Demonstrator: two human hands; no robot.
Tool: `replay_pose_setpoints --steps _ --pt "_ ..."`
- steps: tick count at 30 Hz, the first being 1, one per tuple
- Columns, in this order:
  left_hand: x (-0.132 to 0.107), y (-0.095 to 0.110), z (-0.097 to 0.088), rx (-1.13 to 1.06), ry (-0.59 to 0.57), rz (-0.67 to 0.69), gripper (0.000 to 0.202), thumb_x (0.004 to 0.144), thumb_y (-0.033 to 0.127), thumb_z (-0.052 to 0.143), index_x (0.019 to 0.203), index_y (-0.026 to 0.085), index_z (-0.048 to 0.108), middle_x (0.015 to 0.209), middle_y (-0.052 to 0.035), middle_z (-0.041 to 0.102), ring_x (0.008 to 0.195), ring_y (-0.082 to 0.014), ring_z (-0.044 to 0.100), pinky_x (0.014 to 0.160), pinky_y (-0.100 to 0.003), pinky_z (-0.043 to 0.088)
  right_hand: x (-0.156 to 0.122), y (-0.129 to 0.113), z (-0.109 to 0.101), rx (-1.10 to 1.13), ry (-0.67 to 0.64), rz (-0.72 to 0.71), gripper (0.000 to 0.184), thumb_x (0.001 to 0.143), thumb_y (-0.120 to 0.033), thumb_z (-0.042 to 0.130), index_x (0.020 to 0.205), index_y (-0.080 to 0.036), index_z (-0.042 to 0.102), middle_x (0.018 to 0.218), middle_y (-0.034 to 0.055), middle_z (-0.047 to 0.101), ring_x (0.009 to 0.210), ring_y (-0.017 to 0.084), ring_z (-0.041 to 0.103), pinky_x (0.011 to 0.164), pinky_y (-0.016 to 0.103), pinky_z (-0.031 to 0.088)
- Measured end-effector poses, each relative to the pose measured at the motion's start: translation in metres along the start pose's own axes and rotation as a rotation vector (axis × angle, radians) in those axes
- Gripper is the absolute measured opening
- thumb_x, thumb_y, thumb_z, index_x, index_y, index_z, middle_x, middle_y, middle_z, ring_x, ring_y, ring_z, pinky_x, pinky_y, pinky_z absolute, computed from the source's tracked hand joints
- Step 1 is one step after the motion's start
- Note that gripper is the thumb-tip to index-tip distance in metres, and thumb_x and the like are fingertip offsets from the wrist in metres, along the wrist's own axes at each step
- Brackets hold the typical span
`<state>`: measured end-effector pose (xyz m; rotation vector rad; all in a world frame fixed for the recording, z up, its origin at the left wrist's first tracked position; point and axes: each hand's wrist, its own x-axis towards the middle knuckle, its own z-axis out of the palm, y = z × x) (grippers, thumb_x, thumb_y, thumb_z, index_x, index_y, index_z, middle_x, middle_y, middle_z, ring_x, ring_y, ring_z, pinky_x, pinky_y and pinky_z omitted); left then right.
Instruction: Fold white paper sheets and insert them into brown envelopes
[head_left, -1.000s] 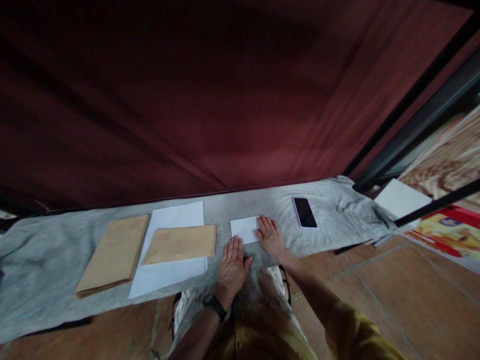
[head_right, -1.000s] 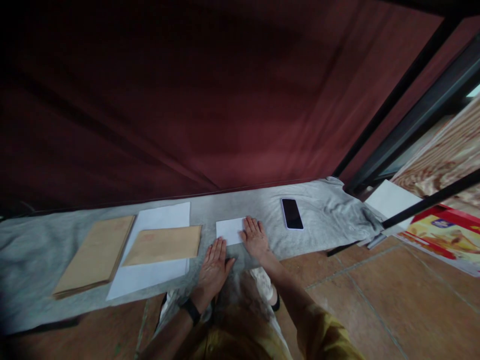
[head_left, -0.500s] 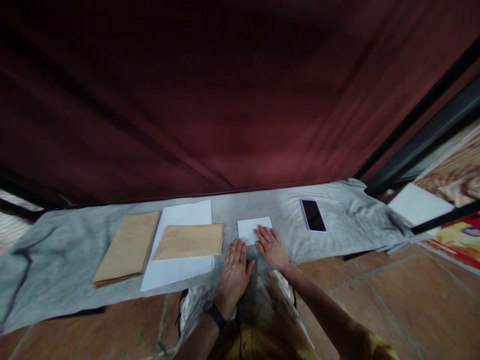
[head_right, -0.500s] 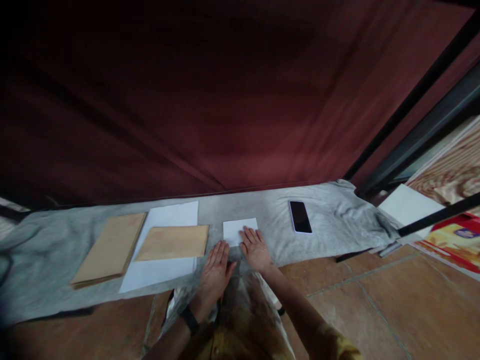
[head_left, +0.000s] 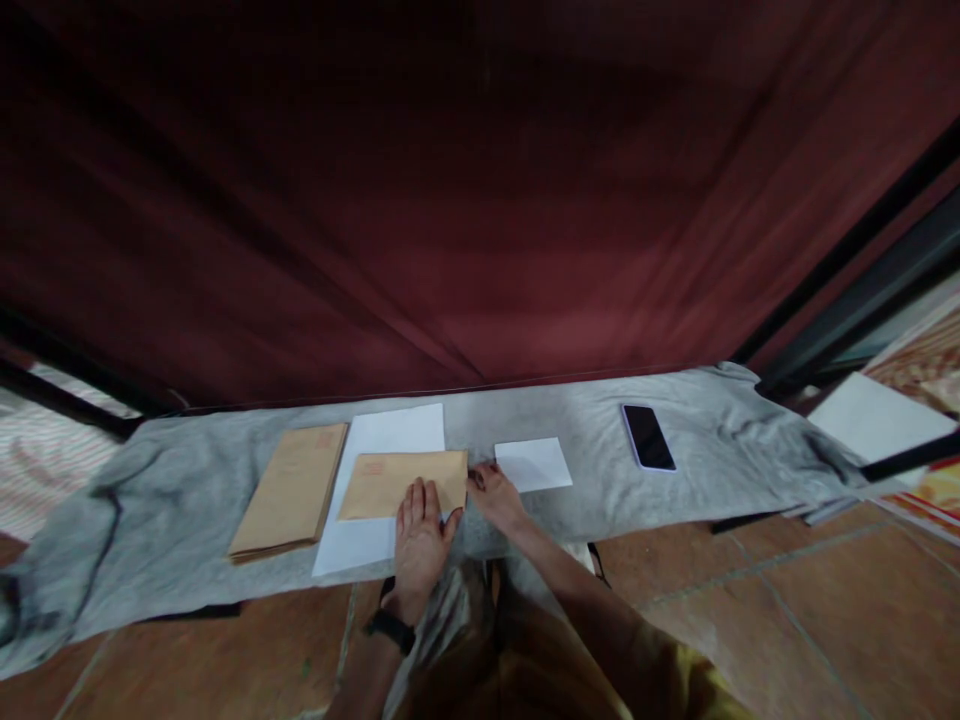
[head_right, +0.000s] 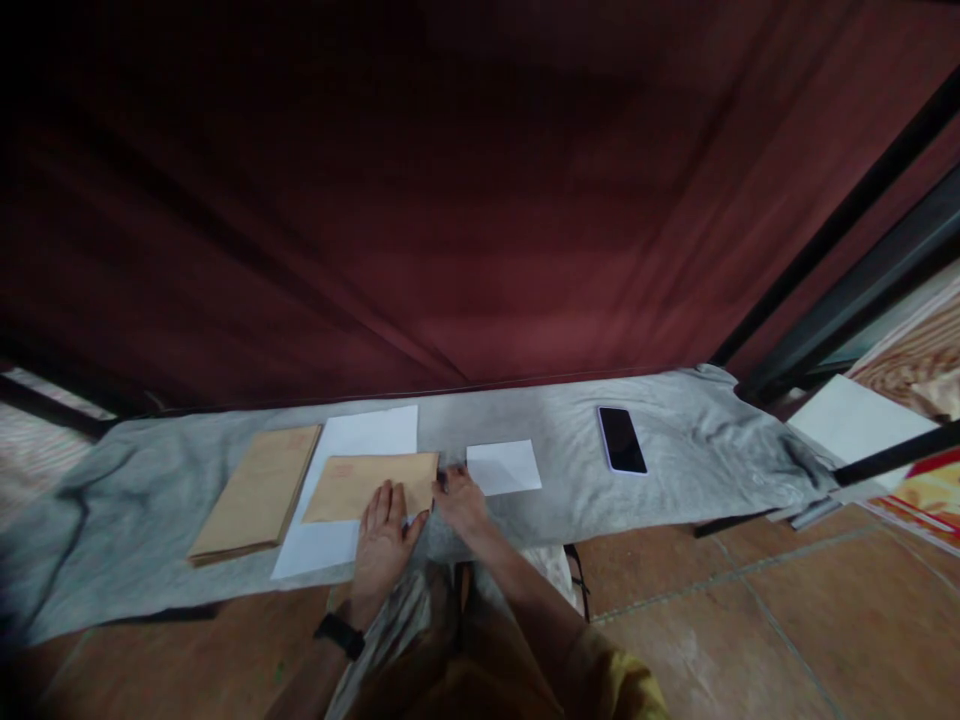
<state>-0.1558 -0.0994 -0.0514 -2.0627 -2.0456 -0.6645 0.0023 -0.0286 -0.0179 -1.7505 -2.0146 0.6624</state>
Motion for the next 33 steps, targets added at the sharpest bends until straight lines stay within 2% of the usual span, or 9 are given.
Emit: replay_pose_setpoints --steps 4,8,12,14,17,20,26,30,33 --pt "-0.003 0.004 0.0 -0.024 0.001 -0.005 0.069 0.099 0.052 0.041 0.148 0.003 0.041 0.151 -0.028 0.046 0.144 -0.0369 0.04 0.113 -0.055 0.039 0.01 -0.015 0.008 0.039 0.027 0.082 0.02 0.093 -0.025 0.053 0.103 -0.021 0.07 0.109 0.0131 0.073 0.088 0.025 0.073 0.071 0.033 0.055" --pt "0.0 0.004 -0.01 -0.077 0.008 0.002 0.076 0.097 0.051 0.046 0.156 0.007 0.027 0.157 -0.0269 0.039 0.148 -0.0366 0.033 0.113 -0.056 0.039 0.014 -0.015 0.0 0.134 0.029 0.038 0.02 0.09 -0.016 0.049 0.087 -0.023 0.067 0.083 0.0061 0.074 0.077 0.02 0.071 0.063 0.026 0.051" --pt "0.015 0.001 -0.044 -0.04 0.044 0.043 0.092 0.09 0.054 0.059 0.161 0.014 0.017 0.165 -0.0237 0.022 0.154 -0.038 0.018 0.118 -0.062 0.027 0.001 -0.015 -0.027 0.303 0.047 -0.078 0.019 0.093 -0.024 0.041 0.09 -0.024 0.06 0.077 -0.0012 0.068 0.072 0.015 0.066 0.062 0.022 0.049" --pt "0.026 -0.002 -0.067 0.006 0.017 0.093 0.095 0.085 0.053 0.066 0.16 0.018 0.02 0.168 -0.0215 0.013 0.155 -0.0385 0.014 0.12 -0.063 0.02 -0.011 -0.017 -0.046 0.589 0.043 -0.183 0.012 0.091 -0.029 0.045 0.088 -0.023 0.055 0.077 -0.0025 0.065 0.071 0.015 0.063 0.063 0.023 0.048" --pt "0.04 -0.006 -0.097 0.053 -0.034 0.221 0.101 0.079 0.051 0.073 0.16 0.02 0.021 0.168 -0.0214 0.009 0.155 -0.0401 0.012 0.12 -0.065 0.015 -0.03 -0.02 -0.075 0.78 0.002 -0.236 0.01 0.089 -0.034 0.052 0.087 -0.024 0.053 0.073 -0.0047 0.059 0.068 0.014 0.057 0.062 0.023 0.044" --pt "0.043 -0.005 -0.115 0.065 -0.067 0.297 0.106 0.076 0.056 0.073 0.16 0.019 0.021 0.168 -0.0221 0.011 0.154 -0.0412 0.013 0.12 -0.066 0.015 -0.047 -0.022 -0.096 0.833 -0.024 -0.232 0.011 0.089 -0.035 0.054 0.088 -0.024 0.052 0.072 -0.0053 0.057 0.066 0.014 0.055 0.06 0.023 0.041" --pt "0.031 0.01 -0.12 0.053 -0.037 0.35 0.097 0.077 0.05 0.072 0.158 0.022 0.028 0.162 -0.02 0.029 0.152 -0.0409 0.022 0.121 -0.066 0.014 -0.064 -0.01 -0.098 0.864 -0.012 -0.205 0.017 0.089 -0.04 0.056 0.086 -0.024 0.053 0.074 -0.0045 0.059 0.07 0.014 0.056 0.064 0.023 0.043" --pt "0.023 0.022 -0.116 0.057 -0.065 0.355 0.089 0.079 0.047 0.07 0.157 0.024 0.033 0.159 -0.0187 0.035 0.151 -0.0412 0.024 0.121 -0.067 0.012 -0.066 0.006 -0.088 0.883 0.078 -0.11 0.017 0.087 -0.041 0.056 0.083 -0.024 0.054 0.07 -0.0041 0.059 0.067 0.015 0.056 0.062 0.025 0.045" --pt "0.017 0.033 -0.113 0.088 -0.122 0.344 0.087 0.081 0.045 0.07 0.157 0.027 0.032 0.16 -0.0179 0.035 0.152 -0.0407 0.021 0.121 -0.068 0.009 -0.077 0.015 -0.091 0.813 0.179 -0.09 0.015 0.086 -0.038 0.056 0.092 -0.024 0.058 0.081 0.0001 0.065 0.075 0.018 0.062 0.068 0.029 0.05"
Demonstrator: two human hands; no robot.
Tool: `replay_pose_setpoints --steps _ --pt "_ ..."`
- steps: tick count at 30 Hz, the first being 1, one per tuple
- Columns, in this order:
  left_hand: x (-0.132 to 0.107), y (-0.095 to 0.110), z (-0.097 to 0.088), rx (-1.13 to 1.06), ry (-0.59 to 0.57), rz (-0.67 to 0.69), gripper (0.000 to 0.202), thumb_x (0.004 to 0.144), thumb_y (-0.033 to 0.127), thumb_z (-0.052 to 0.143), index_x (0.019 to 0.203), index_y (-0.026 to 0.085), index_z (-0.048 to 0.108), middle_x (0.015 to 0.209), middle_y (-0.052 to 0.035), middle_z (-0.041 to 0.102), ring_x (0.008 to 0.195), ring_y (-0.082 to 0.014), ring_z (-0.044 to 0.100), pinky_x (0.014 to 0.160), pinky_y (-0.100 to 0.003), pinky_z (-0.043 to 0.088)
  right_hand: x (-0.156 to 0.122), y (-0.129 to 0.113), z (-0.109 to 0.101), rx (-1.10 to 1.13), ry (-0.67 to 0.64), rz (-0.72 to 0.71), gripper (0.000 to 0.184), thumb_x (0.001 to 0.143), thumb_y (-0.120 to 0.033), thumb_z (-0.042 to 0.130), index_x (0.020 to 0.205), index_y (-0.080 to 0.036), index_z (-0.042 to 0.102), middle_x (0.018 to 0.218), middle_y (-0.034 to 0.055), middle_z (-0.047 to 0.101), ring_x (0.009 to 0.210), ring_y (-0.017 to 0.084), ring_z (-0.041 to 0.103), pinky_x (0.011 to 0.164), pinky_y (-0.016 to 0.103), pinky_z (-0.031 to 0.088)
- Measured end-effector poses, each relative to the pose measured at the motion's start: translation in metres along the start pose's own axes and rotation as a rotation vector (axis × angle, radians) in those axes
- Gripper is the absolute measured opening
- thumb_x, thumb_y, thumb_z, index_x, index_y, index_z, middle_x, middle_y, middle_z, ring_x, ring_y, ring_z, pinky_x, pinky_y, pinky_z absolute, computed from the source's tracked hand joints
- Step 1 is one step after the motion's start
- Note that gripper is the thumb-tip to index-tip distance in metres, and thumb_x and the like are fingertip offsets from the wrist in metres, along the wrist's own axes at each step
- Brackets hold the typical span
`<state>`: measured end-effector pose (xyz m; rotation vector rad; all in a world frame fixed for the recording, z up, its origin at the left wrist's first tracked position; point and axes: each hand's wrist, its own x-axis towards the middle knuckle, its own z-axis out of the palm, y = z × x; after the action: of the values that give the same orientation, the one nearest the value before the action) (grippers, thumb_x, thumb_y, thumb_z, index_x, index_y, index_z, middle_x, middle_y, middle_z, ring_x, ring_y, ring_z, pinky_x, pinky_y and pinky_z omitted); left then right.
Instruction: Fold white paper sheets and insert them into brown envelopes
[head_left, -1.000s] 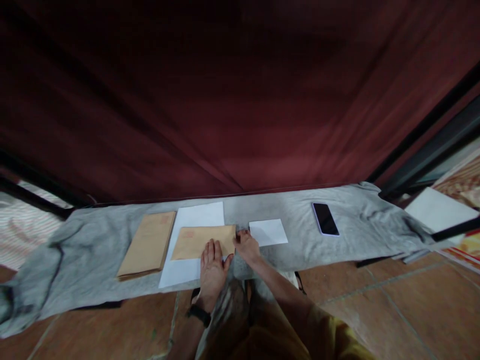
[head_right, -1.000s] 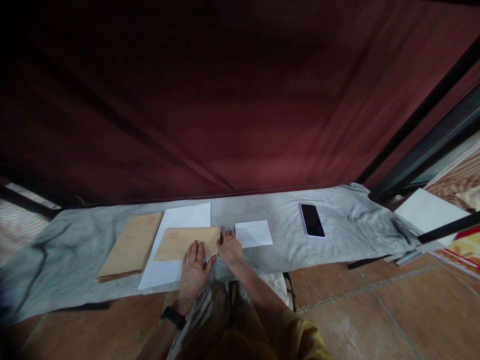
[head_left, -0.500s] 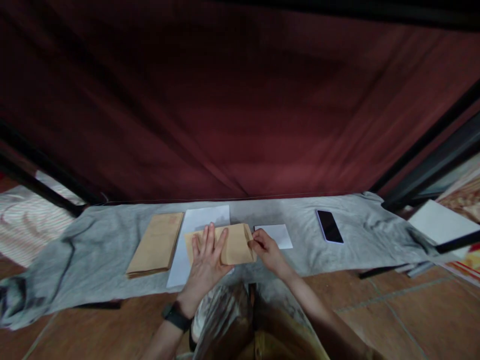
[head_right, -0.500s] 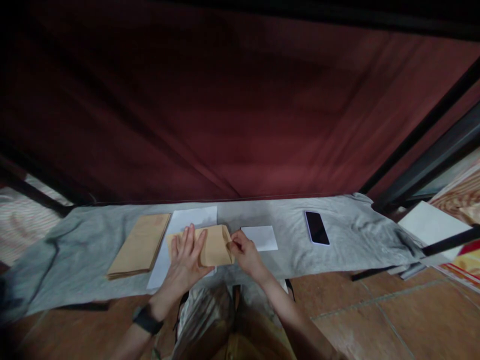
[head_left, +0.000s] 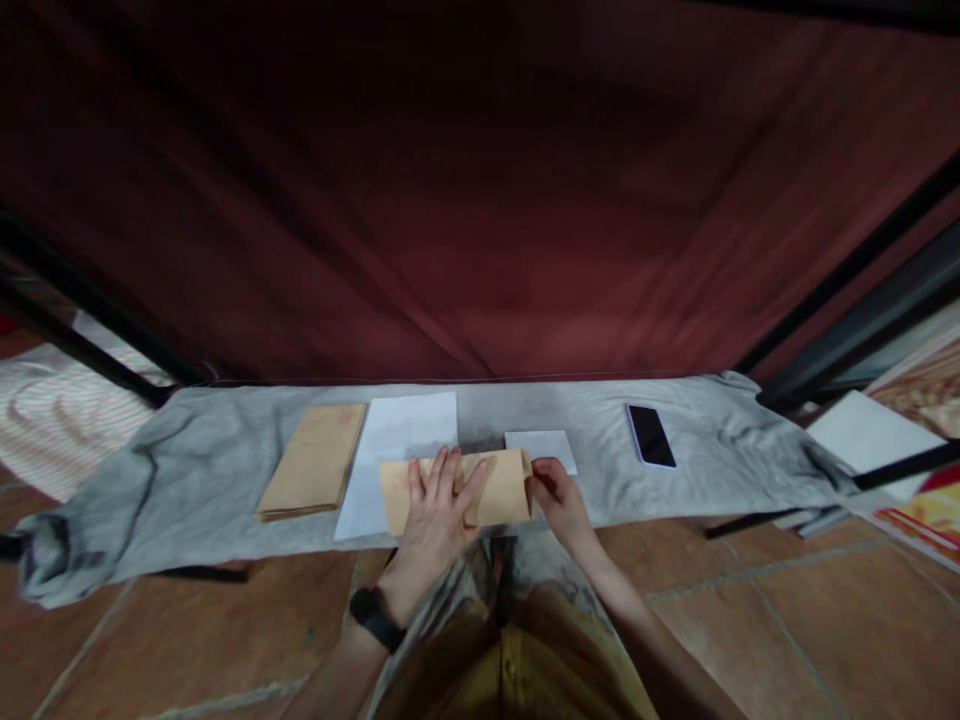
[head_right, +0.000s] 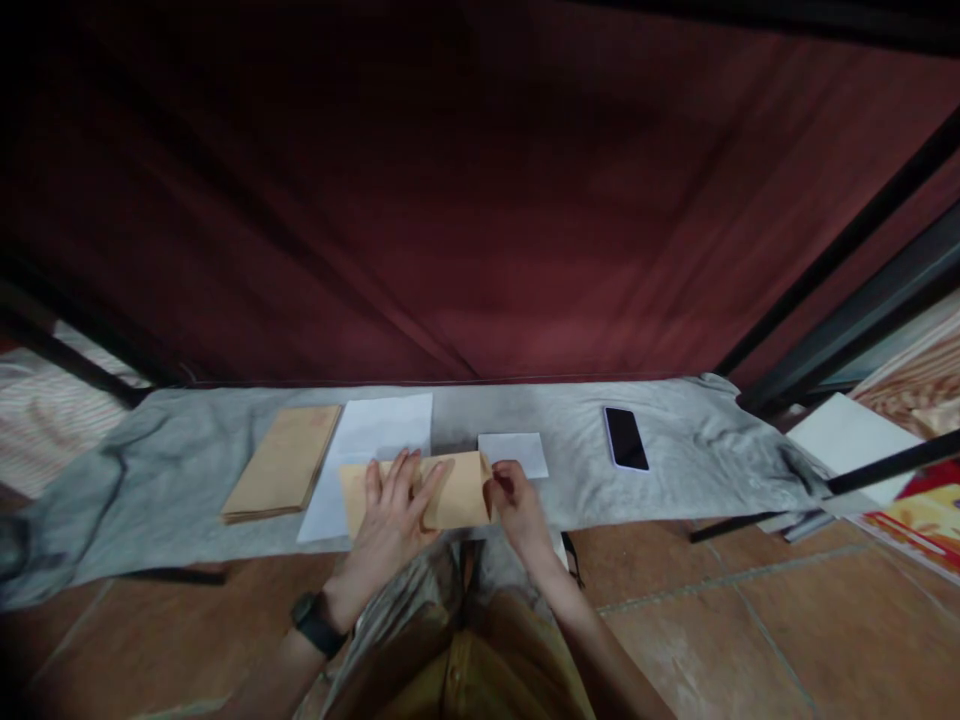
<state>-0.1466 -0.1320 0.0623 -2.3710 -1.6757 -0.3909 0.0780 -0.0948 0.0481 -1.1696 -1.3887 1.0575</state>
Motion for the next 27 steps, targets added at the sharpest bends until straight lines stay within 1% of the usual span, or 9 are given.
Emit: replay_pose_setpoints --steps 3,4,6,8,10,16,20,23,27 --pt "0.001 0.016 0.0 0.016 -0.038 -0.003 0.085 0.084 0.039 0.068 0.158 0.03 0.028 0.163 -0.0159 0.031 0.154 -0.0399 0.016 0.12 -0.07 0.008 -0.019 -0.009 -0.014 -0.188 0.168 -0.102 0.022 0.09 -0.035 0.055 0.107 -0.021 0.061 0.104 0.0079 0.067 0.093 0.021 0.064 0.084 0.035 0.051" --pt "0.002 0.022 0.0 0.022 -0.045 -0.006 0.086 0.084 0.036 0.068 0.159 0.031 0.026 0.164 -0.0155 0.029 0.154 -0.04 0.015 0.119 -0.071 0.009 -0.026 -0.013 -0.018 -0.231 0.187 -0.125 0.023 0.092 -0.035 0.054 0.108 -0.021 0.062 0.106 0.0089 0.067 0.096 0.022 0.064 0.087 0.036 0.05" --pt "0.005 0.034 -0.002 0.043 -0.054 -0.03 0.092 0.084 0.029 0.069 0.161 0.031 0.019 0.165 -0.0162 0.027 0.154 -0.0403 0.013 0.119 -0.072 0.009 -0.038 -0.018 -0.024 -0.258 0.149 -0.129 0.024 0.096 -0.036 0.051 0.111 -0.021 0.064 0.106 0.0093 0.069 0.099 0.022 0.064 0.089 0.036 0.05" --pt "0.009 0.045 -0.005 0.063 -0.067 -0.025 0.098 0.083 0.028 0.07 0.162 0.03 0.013 0.165 -0.0174 0.027 0.154 -0.0402 0.015 0.119 -0.071 0.012 -0.046 -0.018 -0.028 -0.234 0.093 -0.097 0.027 0.097 -0.037 0.05 0.113 -0.022 0.065 0.108 0.009 0.07 0.1 0.023 0.065 0.09 0.037 0.051" --pt "0.012 0.054 -0.008 0.081 -0.083 0.004 0.101 0.083 0.032 0.071 0.162 0.03 0.008 0.165 -0.0174 0.027 0.154 -0.04 0.017 0.119 -0.071 0.016 -0.049 -0.013 -0.032 -0.175 0.089 -0.052 0.028 0.095 -0.037 0.052 0.114 -0.021 0.066 0.111 0.0087 0.071 0.102 0.023 0.065 0.091 0.037 0.051" --pt "0.016 0.068 -0.013 0.12 -0.113 0.085 0.096 0.088 0.039 0.066 0.162 0.03 0.005 0.165 -0.017 0.027 0.153 -0.0378 0.021 0.119 -0.069 0.018 -0.045 0.012 -0.05 0.039 0.208 0.088 0.03 0.086 -0.041 0.061 0.106 -0.02 0.068 0.102 0.0059 0.072 0.089 0.021 0.065 0.082 0.034 0.053" --pt "0.016 0.073 -0.011 0.103 -0.124 0.106 0.099 0.087 0.041 0.068 0.162 0.031 0.003 0.165 -0.0176 0.026 0.153 -0.0382 0.02 0.119 -0.068 0.019 -0.045 0.014 -0.056 0.172 0.087 0.239 0.029 0.082 -0.043 0.067 0.1 -0.021 0.072 0.094 0.0045 0.075 0.087 0.021 0.068 0.084 0.034 0.053" --pt "0.016 0.073 -0.011 0.079 -0.144 0.137 0.1 0.087 0.04 0.069 0.161 0.033 0.001 0.166 -0.0177 0.025 0.153 -0.0384 0.021 0.118 -0.067 0.021 -0.048 0.005 -0.055 0.409 0.01 0.397 0.031 0.079 -0.041 0.072 0.103 -0.022 0.072 0.097 0.0052 0.077 0.094 0.023 0.07 0.086 0.035 0.055" --pt "0.012 0.069 -0.015 0.048 -0.174 0.215 0.103 0.087 0.04 0.07 0.161 0.032 0.0 0.167 -0.0181 0.022 0.154 -0.0381 0.019 0.119 -0.067 0.017 -0.051 -0.008 -0.062 0.636 -0.183 0.579 0.033 0.08 -0.035 0.074 0.11 -0.021 0.071 0.1 0.0077 0.078 0.101 0.024 0.072 0.091 0.038 0.056"
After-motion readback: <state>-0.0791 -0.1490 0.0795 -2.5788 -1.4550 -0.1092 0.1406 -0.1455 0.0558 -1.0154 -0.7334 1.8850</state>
